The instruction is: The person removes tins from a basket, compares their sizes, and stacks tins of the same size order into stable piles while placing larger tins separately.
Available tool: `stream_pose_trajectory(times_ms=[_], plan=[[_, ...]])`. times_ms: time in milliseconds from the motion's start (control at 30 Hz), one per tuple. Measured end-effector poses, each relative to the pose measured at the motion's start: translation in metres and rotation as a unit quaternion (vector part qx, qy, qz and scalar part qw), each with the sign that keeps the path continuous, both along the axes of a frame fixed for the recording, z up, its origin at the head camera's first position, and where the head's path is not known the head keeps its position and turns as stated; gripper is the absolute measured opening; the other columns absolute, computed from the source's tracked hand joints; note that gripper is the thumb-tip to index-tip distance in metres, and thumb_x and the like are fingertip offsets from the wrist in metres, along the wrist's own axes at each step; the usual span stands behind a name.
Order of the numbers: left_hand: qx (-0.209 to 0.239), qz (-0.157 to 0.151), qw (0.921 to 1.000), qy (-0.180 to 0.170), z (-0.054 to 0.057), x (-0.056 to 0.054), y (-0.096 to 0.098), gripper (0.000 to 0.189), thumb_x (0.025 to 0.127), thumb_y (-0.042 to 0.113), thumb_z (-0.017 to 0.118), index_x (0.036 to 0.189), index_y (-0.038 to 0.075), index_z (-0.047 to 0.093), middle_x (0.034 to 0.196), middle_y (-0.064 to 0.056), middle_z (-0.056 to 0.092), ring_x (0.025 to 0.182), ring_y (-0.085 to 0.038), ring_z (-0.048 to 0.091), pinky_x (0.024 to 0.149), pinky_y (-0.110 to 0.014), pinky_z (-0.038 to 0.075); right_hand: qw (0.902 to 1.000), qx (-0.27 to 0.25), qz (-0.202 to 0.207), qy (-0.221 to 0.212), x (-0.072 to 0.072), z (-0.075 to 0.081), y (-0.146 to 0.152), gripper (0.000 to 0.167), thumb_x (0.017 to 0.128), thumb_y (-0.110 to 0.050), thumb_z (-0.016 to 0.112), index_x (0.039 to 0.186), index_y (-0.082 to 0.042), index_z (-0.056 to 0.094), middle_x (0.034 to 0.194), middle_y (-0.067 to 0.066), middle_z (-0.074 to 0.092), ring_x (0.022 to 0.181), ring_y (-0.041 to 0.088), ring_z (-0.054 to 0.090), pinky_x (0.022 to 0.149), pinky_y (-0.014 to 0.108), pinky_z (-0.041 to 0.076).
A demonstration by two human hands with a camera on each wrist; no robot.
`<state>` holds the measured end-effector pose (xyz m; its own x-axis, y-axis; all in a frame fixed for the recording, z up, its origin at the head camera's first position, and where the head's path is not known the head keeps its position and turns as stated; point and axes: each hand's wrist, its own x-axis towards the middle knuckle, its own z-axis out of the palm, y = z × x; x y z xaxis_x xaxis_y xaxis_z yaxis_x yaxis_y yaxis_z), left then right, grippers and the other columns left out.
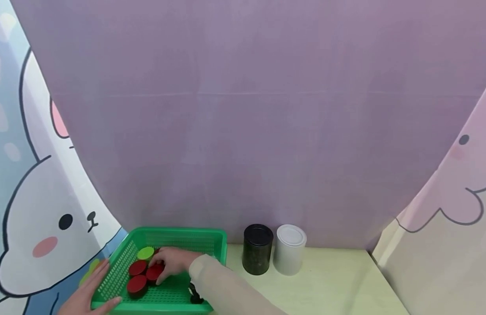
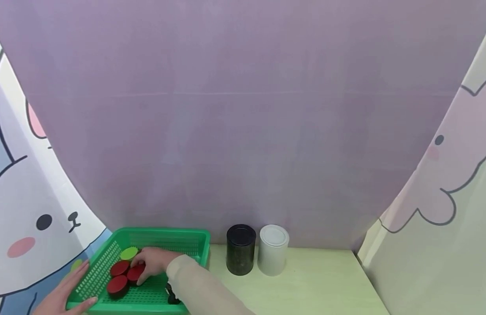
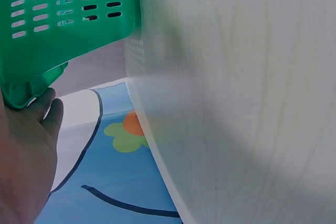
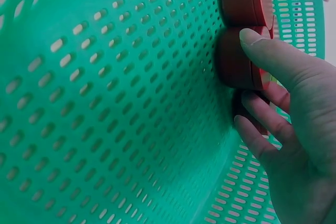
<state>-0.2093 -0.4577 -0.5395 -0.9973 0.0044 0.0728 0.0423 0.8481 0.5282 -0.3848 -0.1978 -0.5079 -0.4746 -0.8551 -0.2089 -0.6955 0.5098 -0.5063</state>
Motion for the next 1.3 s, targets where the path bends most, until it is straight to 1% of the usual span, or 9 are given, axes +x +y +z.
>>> stream_pose_trajectory(times_ms=[67, 200, 333, 500, 767, 933, 1033, 1200, 1300], plan=[[0.001, -0.001, 1.0000, 0.003, -0.002, 0.000, -0.001, 0.109, 0.104, 0.052, 0.074, 0.171, -0.011, 0.016, 0.171, -0.043, 0.018, 0.145, -0.076, 0.028, 0.096, -0.088, 0.049, 1.0000, 0.000, -0.001, -0.005, 0.000, -0.001, 0.001, 0.047, 0.099, -0.027, 0.088, 0.143, -0.034, 0.072, 0.133, -0.020, 0.059, 0.117, -0.005, 0.057, 0.093, 0.016, 0.052], [0.006, -0.003, 1.0000, -0.001, -0.005, -0.002, -0.003, 0.109, 0.105, 0.052, 0.073, 0.171, -0.011, 0.013, 0.172, -0.043, 0.015, 0.145, -0.077, 0.025, 0.096, -0.090, 0.046, 0.9999, -0.006, 0.005, -0.011, 0.000, -0.002, 0.001, 0.046, 0.099, -0.025, 0.088, 0.142, -0.033, 0.072, 0.132, -0.020, 0.060, 0.116, -0.005, 0.058, 0.093, 0.015, 0.053], [0.008, -0.003, 1.0000, -0.005, -0.008, -0.004, -0.004, 0.109, 0.105, 0.052, 0.073, 0.172, -0.011, 0.013, 0.172, -0.043, 0.014, 0.145, -0.077, 0.024, 0.096, -0.090, 0.047, 0.9998, -0.008, 0.003, -0.017, 0.001, -0.002, 0.003, 0.045, 0.100, -0.024, 0.087, 0.141, -0.032, 0.072, 0.132, -0.020, 0.062, 0.117, -0.005, 0.059, 0.094, 0.015, 0.053], [0.008, -0.006, 0.9999, -0.001, -0.010, -0.004, -0.003, 0.109, 0.104, 0.051, 0.074, 0.171, -0.012, 0.014, 0.172, -0.044, 0.015, 0.145, -0.077, 0.025, 0.096, -0.090, 0.047, 0.9997, -0.010, 0.002, -0.023, 0.001, -0.001, 0.005, 0.040, 0.101, -0.022, 0.086, 0.139, -0.030, 0.073, 0.131, -0.019, 0.063, 0.117, -0.004, 0.059, 0.093, 0.015, 0.053], [-0.005, 0.000, 1.0000, 0.003, -0.008, -0.004, -0.005, 0.110, 0.105, 0.054, 0.073, 0.171, -0.011, 0.014, 0.172, -0.043, 0.016, 0.145, -0.077, 0.027, 0.097, -0.090, 0.046, 0.9959, -0.052, -0.004, -0.074, -0.004, 0.004, 0.010, 0.039, 0.103, -0.018, 0.082, 0.140, -0.026, 0.074, 0.134, -0.017, 0.063, 0.118, -0.003, 0.058, 0.097, 0.018, 0.053], [0.000, -0.001, 1.0000, -0.006, -0.005, -0.005, -0.006, 0.110, 0.105, 0.053, 0.073, 0.171, -0.012, 0.013, 0.172, -0.044, 0.015, 0.145, -0.077, 0.026, 0.096, -0.090, 0.046, 0.9888, -0.092, -0.004, -0.117, -0.004, 0.012, 0.020, 0.041, 0.103, -0.015, 0.081, 0.142, -0.021, 0.074, 0.130, -0.017, 0.063, 0.114, -0.002, 0.059, 0.096, 0.019, 0.054], [-0.002, -0.001, 1.0000, -0.008, -0.004, -0.005, -0.006, 0.110, 0.105, 0.053, 0.073, 0.170, -0.013, 0.014, 0.171, -0.044, 0.015, 0.144, -0.077, 0.026, 0.096, -0.090, 0.046, 0.9861, -0.112, -0.007, -0.123, -0.002, 0.020, 0.030, 0.041, 0.103, -0.016, 0.080, 0.143, -0.022, 0.073, 0.127, -0.017, 0.061, 0.112, -0.002, 0.059, 0.095, 0.020, 0.055], [0.001, -0.003, 1.0000, -0.006, -0.005, -0.006, -0.007, 0.110, 0.105, 0.052, 0.073, 0.170, -0.012, 0.013, 0.171, -0.045, 0.015, 0.144, -0.077, 0.026, 0.097, -0.090, 0.046, 0.9827, -0.138, -0.021, -0.122, -0.001, 0.032, 0.051, 0.040, 0.104, -0.020, 0.079, 0.143, -0.027, 0.074, 0.134, -0.018, 0.057, 0.126, 0.000, 0.058, 0.105, 0.024, 0.053], [0.003, -0.005, 1.0000, -0.002, -0.007, -0.006, -0.008, 0.110, 0.105, 0.051, 0.073, 0.170, -0.013, 0.012, 0.171, -0.045, 0.014, 0.144, -0.077, 0.026, 0.096, -0.091, 0.045, 0.9798, -0.156, -0.025, -0.123, 0.000, 0.038, 0.063, 0.040, 0.104, -0.022, 0.079, 0.143, -0.028, 0.074, 0.137, -0.020, 0.057, 0.131, 0.002, 0.056, 0.107, 0.027, 0.053]])
